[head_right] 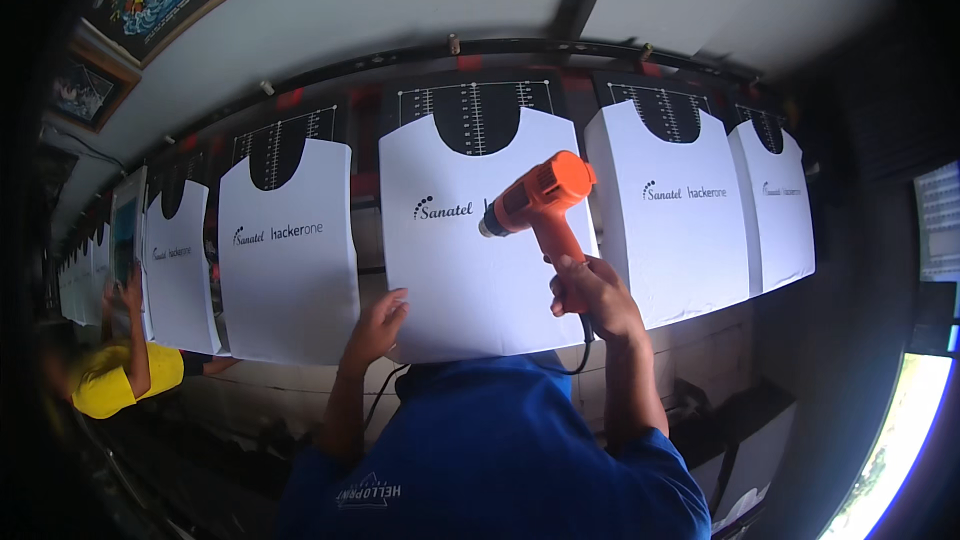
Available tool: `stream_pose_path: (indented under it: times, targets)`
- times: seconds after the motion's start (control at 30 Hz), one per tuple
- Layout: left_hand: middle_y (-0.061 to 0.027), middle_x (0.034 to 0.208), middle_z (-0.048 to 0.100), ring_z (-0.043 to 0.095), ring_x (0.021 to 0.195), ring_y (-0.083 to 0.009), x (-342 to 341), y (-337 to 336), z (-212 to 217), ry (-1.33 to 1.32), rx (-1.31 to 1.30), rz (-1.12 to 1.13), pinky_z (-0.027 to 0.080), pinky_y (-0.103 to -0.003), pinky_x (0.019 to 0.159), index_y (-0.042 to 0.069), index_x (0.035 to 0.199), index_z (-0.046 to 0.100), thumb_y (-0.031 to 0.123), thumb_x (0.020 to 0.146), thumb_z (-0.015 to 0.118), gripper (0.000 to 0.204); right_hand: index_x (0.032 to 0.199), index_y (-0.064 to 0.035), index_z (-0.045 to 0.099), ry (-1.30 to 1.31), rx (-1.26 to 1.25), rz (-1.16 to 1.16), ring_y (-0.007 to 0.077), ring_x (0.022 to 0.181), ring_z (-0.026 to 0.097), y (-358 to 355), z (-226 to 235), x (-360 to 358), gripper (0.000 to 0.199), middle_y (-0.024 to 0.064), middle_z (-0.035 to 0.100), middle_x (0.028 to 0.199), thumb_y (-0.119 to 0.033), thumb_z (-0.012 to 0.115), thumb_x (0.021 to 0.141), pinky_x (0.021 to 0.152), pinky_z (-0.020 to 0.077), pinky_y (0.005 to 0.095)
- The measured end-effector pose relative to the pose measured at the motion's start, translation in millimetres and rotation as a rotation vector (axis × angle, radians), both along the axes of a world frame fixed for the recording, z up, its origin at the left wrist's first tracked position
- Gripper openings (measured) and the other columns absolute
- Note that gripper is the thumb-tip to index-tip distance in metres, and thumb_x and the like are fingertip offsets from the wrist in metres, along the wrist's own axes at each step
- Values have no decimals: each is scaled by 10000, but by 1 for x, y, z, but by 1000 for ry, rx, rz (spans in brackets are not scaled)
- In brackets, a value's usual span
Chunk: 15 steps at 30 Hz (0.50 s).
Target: The person uses an orange heat gun to apply heat to a white t-shirt with a printed logo, moving the tool back and forth over the design. The t-shirt is laid flat on a work surface, and the person occasionally uses their left hand to smooth the fabric while heating.
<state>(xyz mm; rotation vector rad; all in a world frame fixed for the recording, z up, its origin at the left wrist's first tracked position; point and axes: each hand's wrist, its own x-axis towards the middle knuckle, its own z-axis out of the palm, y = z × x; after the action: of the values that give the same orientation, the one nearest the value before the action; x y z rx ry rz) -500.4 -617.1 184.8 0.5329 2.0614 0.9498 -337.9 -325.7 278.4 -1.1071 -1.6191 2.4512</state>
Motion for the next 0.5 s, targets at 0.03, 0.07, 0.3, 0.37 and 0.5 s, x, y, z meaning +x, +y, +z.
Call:
stream_pose_path:
  times: [0.03, 0.07, 0.3, 0.37, 0.5]
  targets:
    - [-221, 1280, 582, 567, 1183, -337, -13, -6, 16, 9, -46, 73, 439, -409, 1008, -6, 1261, 572, 234, 959, 605, 387, 1096, 49, 565, -9, 50, 29, 127, 612, 625, -5, -4, -10, 411, 43, 604, 752, -331, 622, 951, 589, 509, 267]
    - [-223, 1256, 591, 570, 1164, -351, -21, -18, 5, 188, -8, 87, 442, -421, 1001, -15, 1244, 577, 225, 951, 614, 381, 1077, 49, 568, -19, 100, 57, 125, 613, 626, -7, -14, -18, 405, 44, 603, 752, -333, 621, 952, 592, 515, 265]
    - [-270, 1286, 539, 501, 1191, -445, -54, -73, -89, 653, -33, 302, 401, -486, 1029, -63, 1225, 549, 212, 924, 630, 416, 978, 31, 583, -178, 332, 288, 117, 591, 618, 5, -16, -83, 345, 37, 604, 719, -313, 601, 957, 574, 515, 256]
    - [-278, 1346, 488, 449, 1245, -461, -50, -75, -106, 645, -82, 296, 366, -515, 1056, -65, 1272, 510, 226, 918, 635, 475, 977, 31, 586, -205, 344, 301, 118, 585, 616, 13, -20, -85, 339, 39, 602, 713, -307, 604, 955, 568, 517, 253]
    - [-261, 1462, 366, 342, 1336, -469, -35, -63, -126, 832, -178, 279, 283, -556, 1105, -37, 1386, 410, 229, 903, 634, 595, 1012, 45, 589, -161, 356, 189, 120, 574, 601, 20, -24, -63, 346, 43, 588, 720, -294, 611, 950, 562, 517, 263]
